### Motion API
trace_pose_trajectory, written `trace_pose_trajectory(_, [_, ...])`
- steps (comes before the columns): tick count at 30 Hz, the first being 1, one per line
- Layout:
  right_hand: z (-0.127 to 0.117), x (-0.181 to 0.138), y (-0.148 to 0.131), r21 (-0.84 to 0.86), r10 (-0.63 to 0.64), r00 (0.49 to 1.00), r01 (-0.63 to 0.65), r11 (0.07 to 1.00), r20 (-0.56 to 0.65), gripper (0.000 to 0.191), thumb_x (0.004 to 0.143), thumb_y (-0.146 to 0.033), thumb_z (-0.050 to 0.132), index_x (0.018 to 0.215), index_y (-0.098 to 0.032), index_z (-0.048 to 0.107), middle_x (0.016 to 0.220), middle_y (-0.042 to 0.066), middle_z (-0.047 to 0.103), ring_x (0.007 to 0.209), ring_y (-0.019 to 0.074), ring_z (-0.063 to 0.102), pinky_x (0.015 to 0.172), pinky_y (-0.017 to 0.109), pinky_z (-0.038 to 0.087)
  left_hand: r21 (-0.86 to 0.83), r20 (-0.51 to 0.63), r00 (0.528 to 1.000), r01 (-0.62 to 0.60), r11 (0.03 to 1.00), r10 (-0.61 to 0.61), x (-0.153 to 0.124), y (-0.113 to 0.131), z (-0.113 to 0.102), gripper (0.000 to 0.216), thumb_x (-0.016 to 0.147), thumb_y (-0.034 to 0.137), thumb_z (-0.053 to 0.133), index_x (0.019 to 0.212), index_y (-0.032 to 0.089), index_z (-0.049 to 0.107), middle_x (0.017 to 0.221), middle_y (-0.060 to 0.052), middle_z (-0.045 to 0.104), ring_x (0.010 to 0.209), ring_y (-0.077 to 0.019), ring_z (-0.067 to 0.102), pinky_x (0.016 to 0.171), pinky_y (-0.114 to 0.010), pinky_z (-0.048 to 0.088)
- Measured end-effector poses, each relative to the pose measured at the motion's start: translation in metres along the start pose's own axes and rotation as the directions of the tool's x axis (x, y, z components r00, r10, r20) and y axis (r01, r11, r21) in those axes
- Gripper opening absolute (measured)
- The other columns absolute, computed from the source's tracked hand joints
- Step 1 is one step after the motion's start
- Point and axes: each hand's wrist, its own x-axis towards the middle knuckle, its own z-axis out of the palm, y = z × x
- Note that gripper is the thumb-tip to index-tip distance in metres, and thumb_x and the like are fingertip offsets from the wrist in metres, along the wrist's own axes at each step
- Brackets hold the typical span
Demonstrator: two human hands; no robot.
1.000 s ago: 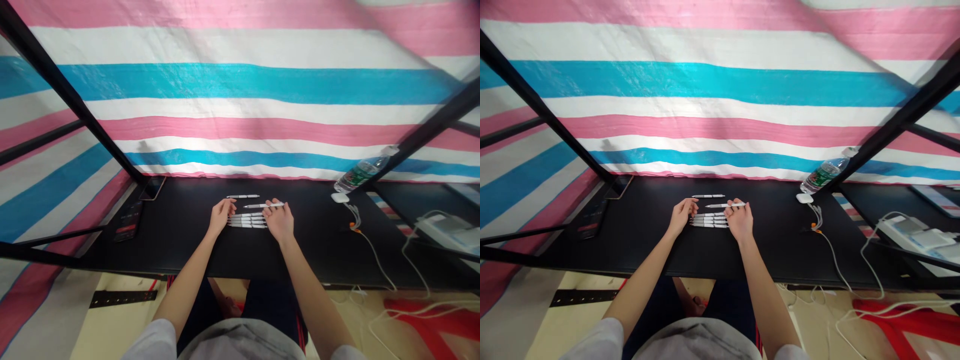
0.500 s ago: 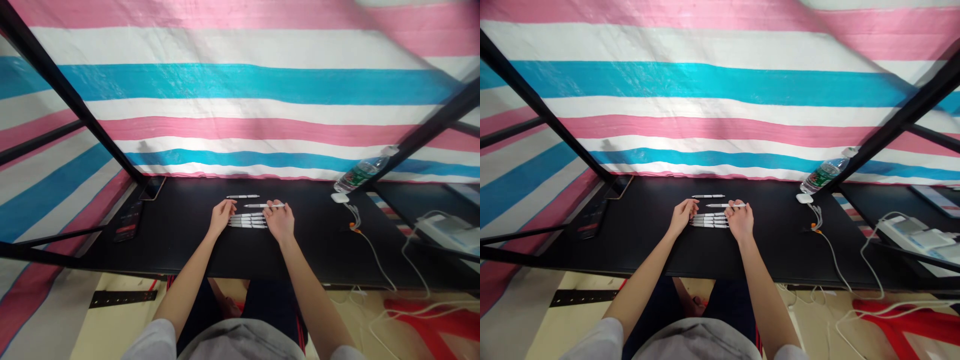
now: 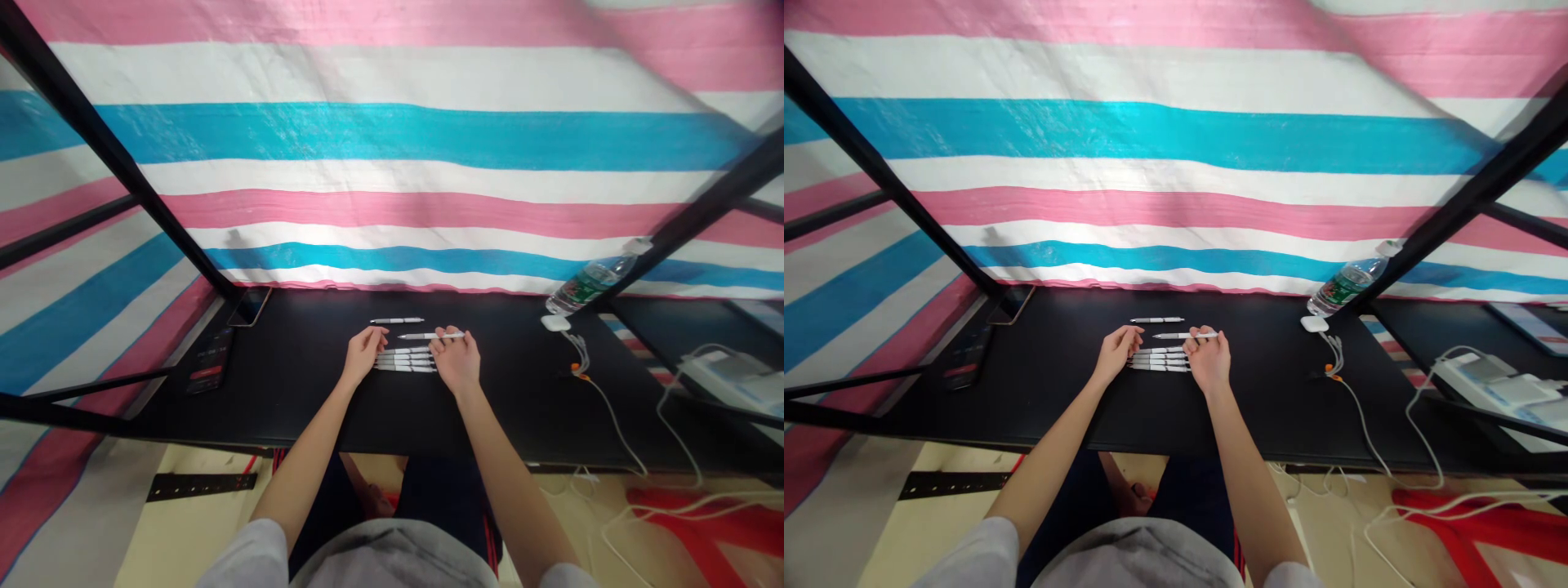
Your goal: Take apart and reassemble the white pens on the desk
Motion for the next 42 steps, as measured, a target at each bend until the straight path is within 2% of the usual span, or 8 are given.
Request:
trace_pose_trajectory(10, [-0.001,0.001,0.001,-0.097,-0.002,1.000,0.005,0.995,0.029,0.027,0.086,-0.047,0.042,0.076,-0.025,0.053,0.080,0.004,0.060,0.056,0.0150,0.047,0.056,0.033,0.045,0.092,0.025,0.999,-0.044,0.995,0.042,-0.003,0.002,0.000,0.030,0.086,0.040,0.056,0.095,0.014,0.068,0.074,-0.003,0.061,0.061,-0.0099,0.053,0.054,-0.021,0.041])
trace_pose_trajectory(16, [-0.001,0.003,0.005,-0.261,0.081,0.996,-0.069,0.963,0.036,0.039,0.085,-0.057,0.041,0.087,-0.023,0.059,0.103,0.012,0.069,0.070,0.0208,0.060,0.054,0.032,0.045,0.170,0.163,0.976,-0.171,0.971,0.144,-0.004,-0.005,0.003,0.029,0.080,0.036,0.067,0.099,0.015,0.071,0.082,-0.005,0.065,0.072,-0.0137,0.058,0.063,-0.023,0.044])
trace_pose_trajectory(18, [-0.002,0.005,0.009,-0.323,0.054,0.998,-0.046,0.945,0.015,0.043,0.084,-0.060,0.043,0.091,-0.022,0.061,0.102,0.012,0.070,0.070,0.0207,0.062,0.051,0.030,0.044,0.208,0.148,0.977,-0.185,0.961,0.156,-0.003,-0.006,0.002,0.025,0.081,0.035,0.066,0.095,0.015,0.072,0.082,-0.005,0.067,0.071,-0.0137,0.058,0.062,-0.024,0.044])
trace_pose_trajectory(20, [-0.007,0.009,0.014,-0.415,-0.076,0.996,0.050,0.909,-0.046,0.038,0.081,-0.057,0.051,0.088,-0.021,0.062,0.087,0.009,0.070,0.066,0.0185,0.061,0.050,0.028,0.043,0.259,0.086,0.980,-0.196,0.946,0.179,-0.003,-0.006,0.000,0.022,0.083,0.033,0.064,0.092,0.016,0.072,0.082,-0.005,0.067,0.069,-0.0130,0.057,0.062,-0.024,0.044])
trace_pose_trajectory(22, [-0.012,0.011,0.019,-0.576,-0.246,0.967,0.165,0.800,-0.064,0.030,0.078,-0.048,0.061,0.089,-0.020,0.064,0.075,0.004,0.066,0.064,0.0162,0.060,0.054,0.026,0.045,0.312,0.026,0.981,-0.193,0.930,0.195,-0.002,-0.004,-0.002,0.019,0.084,0.031,0.062,0.091,0.017,0.072,0.083,-0.004,0.067,0.066,-0.0120,0.055,0.060,-0.024,0.043])
trace_pose_trajectory(25, [-0.018,0.011,0.023,-0.764,-0.386,0.922,0.268,0.587,0.026,0.028,0.078,-0.039,0.062,0.097,-0.020,0.068,0.090,0.006,0.067,0.075,0.0172,0.063,0.065,0.030,0.051,0.388,-0.022,0.979,-0.179,0.904,0.203,-0.002,-0.001,-0.004,0.016,0.083,0.027,0.061,0.091,0.018,0.072,0.085,-0.003,0.069,0.067,-0.0124,0.056,0.061,-0.024,0.043])
trace_pose_trajectory(32, [-0.022,0.005,0.027,-0.912,-0.414,0.856,0.391,0.125,0.311,0.033,0.082,-0.025,0.051,0.109,-0.020,0.069,0.116,0.011,0.062,0.096,0.0207,0.063,0.087,0.037,0.053,0.523,0.012,0.981,-0.172,0.835,0.194,-0.001,-0.007,-0.006,0.013,0.081,0.018,0.061,0.091,0.019,0.070,0.085,-0.003,0.071,0.076,-0.0155,0.061,0.078,-0.030,0.046])
trace_pose_trajectory(42, [-0.029,0.007,0.037,-0.920,-0.318,0.867,0.387,-0.058,0.385,0.042,0.084,-0.024,0.047,0.124,-0.020,0.062,0.119,0.012,0.060,0.111,0.0255,0.056,0.100,0.043,0.045,0.639,0.062,0.971,-0.217,0.738,0.231,0.000,-0.012,-0.009,0.011,0.084,0.020,0.058,0.082,0.020,0.069,0.086,-0.006,0.069,0.084,-0.0212,0.056,0.081,-0.036,0.042])
